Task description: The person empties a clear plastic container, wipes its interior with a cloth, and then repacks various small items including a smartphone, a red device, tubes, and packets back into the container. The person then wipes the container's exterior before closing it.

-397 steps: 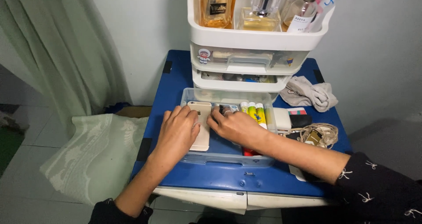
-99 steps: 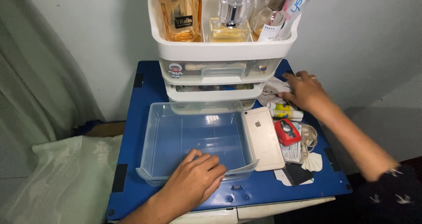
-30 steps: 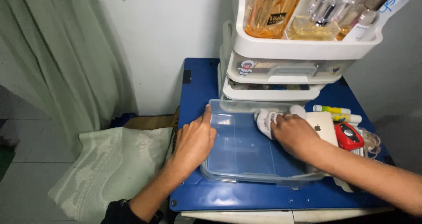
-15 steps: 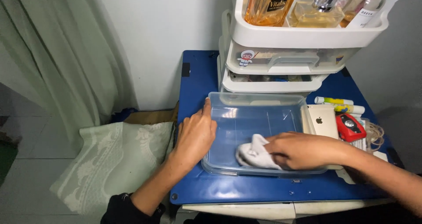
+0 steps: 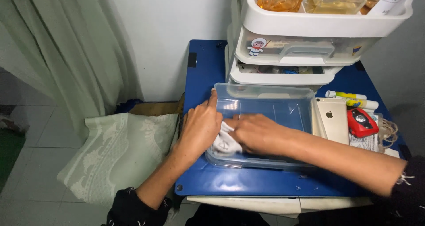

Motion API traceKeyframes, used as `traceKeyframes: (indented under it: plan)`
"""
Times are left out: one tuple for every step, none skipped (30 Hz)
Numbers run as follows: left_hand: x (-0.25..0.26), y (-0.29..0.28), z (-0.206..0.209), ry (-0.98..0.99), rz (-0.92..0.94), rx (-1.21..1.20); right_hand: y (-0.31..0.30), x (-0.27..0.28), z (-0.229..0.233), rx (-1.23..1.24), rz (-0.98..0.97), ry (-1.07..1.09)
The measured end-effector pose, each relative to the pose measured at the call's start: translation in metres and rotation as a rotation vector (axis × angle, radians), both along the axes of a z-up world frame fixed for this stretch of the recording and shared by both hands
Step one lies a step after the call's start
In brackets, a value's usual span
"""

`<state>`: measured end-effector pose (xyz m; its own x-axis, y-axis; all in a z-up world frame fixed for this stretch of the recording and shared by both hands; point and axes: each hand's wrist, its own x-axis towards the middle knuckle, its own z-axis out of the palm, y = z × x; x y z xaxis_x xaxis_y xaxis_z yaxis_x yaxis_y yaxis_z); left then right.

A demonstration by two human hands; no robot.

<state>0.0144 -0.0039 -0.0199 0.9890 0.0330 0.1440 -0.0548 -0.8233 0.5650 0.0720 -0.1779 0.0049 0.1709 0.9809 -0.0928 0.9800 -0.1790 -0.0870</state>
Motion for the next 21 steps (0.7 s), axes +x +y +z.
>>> traceKeyframes:
  plan:
    - [0.002,0.001,-0.003,-0.001,0.000,-0.002,0.001,0.003,-0.004,-0.002,0.000,-0.001]
    - [0.004,0.001,-0.006,-0.001,-0.001,-0.007,0.001,0.007,-0.008,0.070,-0.037,-0.115]
    - [0.005,0.002,-0.009,0.003,-0.003,-0.013,0.002,0.010,-0.012,0.142,-0.075,-0.226]
    - [0.003,0.002,-0.005,0.005,-0.003,-0.015,0.001,0.021,-0.024,0.140,-0.075,-0.225]
    - [0.002,0.001,-0.002,0.003,0.004,-0.009,0.000,0.033,-0.036,0.182,-0.128,-0.379]
    - [0.000,0.001,0.002,0.002,0.011,-0.002,-0.001,0.045,-0.047,0.223,-0.180,-0.534]
    - [-0.001,0.000,0.003,0.001,0.010,0.001,-0.001,0.044,-0.040,0.226,-0.181,-0.535]
    - [-0.001,-0.001,0.004,0.014,0.008,-0.001,-0.001,0.043,-0.033,0.144,-0.305,-0.397]
    - [-0.001,-0.001,0.005,0.021,0.010,-0.003,0.000,0.044,-0.024,0.063,-0.423,-0.263]
    - [-0.001,0.000,0.006,0.012,0.014,-0.001,0.001,0.038,-0.011,0.067,-0.419,-0.271]
    - [-0.001,0.000,0.007,0.018,0.013,-0.007,0.001,0.029,0.000,0.011,-0.489,-0.161]
    - [-0.001,0.000,0.008,0.024,0.012,-0.012,0.001,0.021,0.011,-0.046,-0.559,-0.050]
    - [-0.001,0.000,0.008,0.024,0.011,-0.014,0.001,0.018,0.015,-0.048,-0.559,-0.051]
    - [-0.002,0.000,0.009,0.025,0.013,-0.030,0.001,0.014,0.019,-0.007,-0.556,0.061]
    - [-0.002,0.000,0.009,0.029,0.014,-0.045,0.001,0.010,0.023,0.034,-0.551,0.176]
    - [-0.001,0.001,0.006,0.031,0.015,-0.046,0.002,0.011,0.021,0.032,-0.551,0.178]
    - [-0.001,0.001,0.003,0.029,0.013,-0.041,0.005,0.011,0.019,0.076,-0.526,0.206]
    - [0.000,0.002,0.001,0.026,0.011,-0.036,0.007,0.012,0.017,0.120,-0.501,0.233]
    - [0.000,0.002,0.002,0.025,0.011,-0.035,0.009,0.014,0.005,0.120,-0.501,0.232]
    - [0.000,0.002,0.003,0.030,0.012,-0.040,0.011,0.016,-0.007,0.112,-0.458,0.141]
    - [-0.001,0.001,0.004,0.036,0.013,-0.046,0.012,0.017,-0.019,0.101,-0.415,0.053]
